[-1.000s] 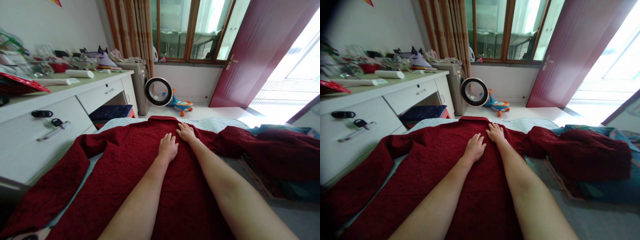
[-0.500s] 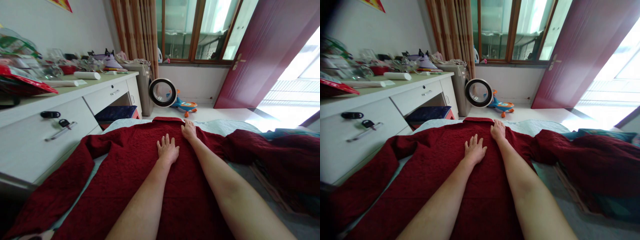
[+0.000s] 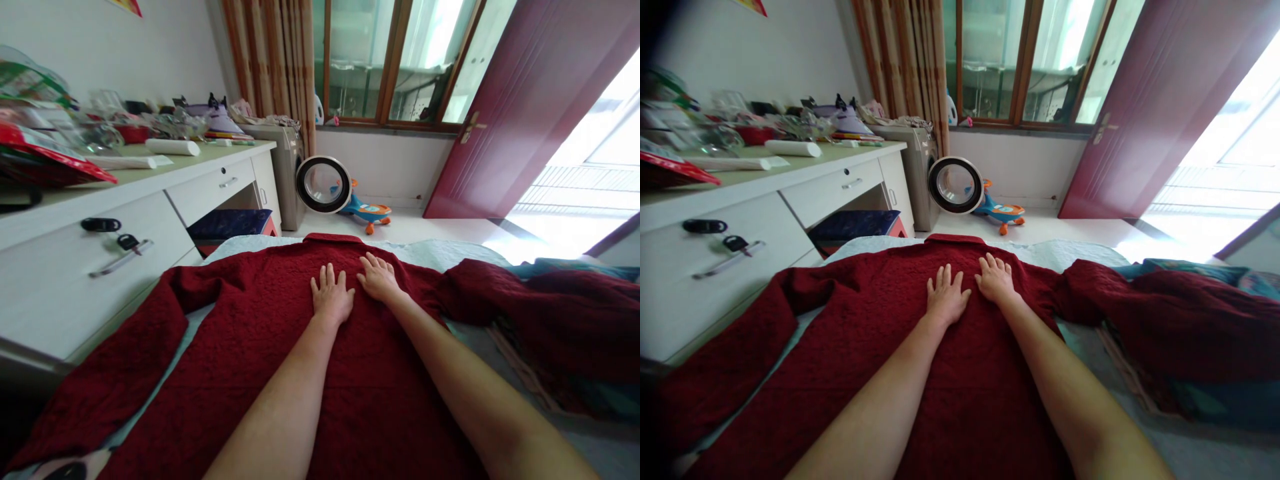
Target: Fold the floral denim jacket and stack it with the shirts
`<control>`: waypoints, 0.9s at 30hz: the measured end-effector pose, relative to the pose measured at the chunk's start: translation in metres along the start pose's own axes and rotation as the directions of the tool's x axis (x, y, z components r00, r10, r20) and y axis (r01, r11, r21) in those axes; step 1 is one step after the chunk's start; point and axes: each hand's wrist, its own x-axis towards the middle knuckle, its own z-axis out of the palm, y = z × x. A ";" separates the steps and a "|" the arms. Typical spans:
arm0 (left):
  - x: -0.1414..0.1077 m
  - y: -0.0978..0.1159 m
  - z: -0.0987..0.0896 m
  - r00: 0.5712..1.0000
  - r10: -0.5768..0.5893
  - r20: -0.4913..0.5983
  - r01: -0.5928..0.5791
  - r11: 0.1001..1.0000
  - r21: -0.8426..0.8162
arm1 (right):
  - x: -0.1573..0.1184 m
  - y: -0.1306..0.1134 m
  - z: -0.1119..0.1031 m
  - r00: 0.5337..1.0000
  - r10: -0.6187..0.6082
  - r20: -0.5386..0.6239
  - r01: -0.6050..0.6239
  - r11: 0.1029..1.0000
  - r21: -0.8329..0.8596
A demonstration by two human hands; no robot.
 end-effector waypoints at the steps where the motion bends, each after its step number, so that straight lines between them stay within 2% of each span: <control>1: 0.000 0.000 0.000 1.000 0.006 0.005 -0.006 1.000 -0.004 | -0.006 0.005 0.000 1.000 -0.021 0.023 0.021 1.000 0.013; 4: 0.001 -0.002 0.002 0.999 0.023 0.031 -0.023 1.000 -0.010 | -0.015 0.023 -0.002 0.996 -0.066 0.063 0.063 0.997 0.044; 6: 0.001 -0.003 0.003 0.999 0.028 0.023 -0.028 1.000 -0.004 | -0.019 0.028 -0.006 0.997 -0.032 0.072 0.030 0.999 0.022; 10: 0.000 -0.003 0.005 1.000 0.029 -0.013 -0.029 1.000 0.011 | -0.047 0.015 -0.014 0.996 0.090 0.026 -0.089 0.995 -0.042; 12: -0.001 -0.003 0.005 0.999 0.028 -0.029 -0.028 0.999 0.024 | -0.070 0.005 -0.013 1.000 0.019 -0.007 -0.019 0.999 -0.036; 15: -0.001 -0.002 0.005 0.999 0.025 -0.039 -0.024 0.999 0.038 | -0.101 0.004 -0.012 0.994 -0.106 0.020 0.107 0.994 -0.015; 17: -0.001 -0.001 0.005 0.999 0.025 -0.036 -0.024 0.999 0.039 | -0.115 0.011 -0.014 0.998 -0.060 0.018 0.060 0.998 -0.035; 21: -0.002 -0.001 0.005 0.999 0.034 -0.037 -0.032 0.999 0.044 | -0.143 0.018 -0.025 0.989 0.149 -0.015 -0.150 0.983 -0.105; 23: -0.003 0.000 0.003 0.999 0.031 -0.025 -0.030 0.999 0.042 | -0.161 0.010 -0.028 0.993 0.118 -0.015 -0.119 0.989 -0.091; 25: -0.005 0.003 -0.002 0.999 0.026 -0.027 -0.025 0.999 0.036 | -0.180 0.000 -0.027 1.000 0.026 0.014 -0.026 0.999 -0.044; 27: -0.009 0.007 -0.010 0.995 0.041 -0.095 -0.037 0.999 0.036 | -0.195 -0.008 -0.025 0.999 -0.001 0.037 0.001 1.000 0.000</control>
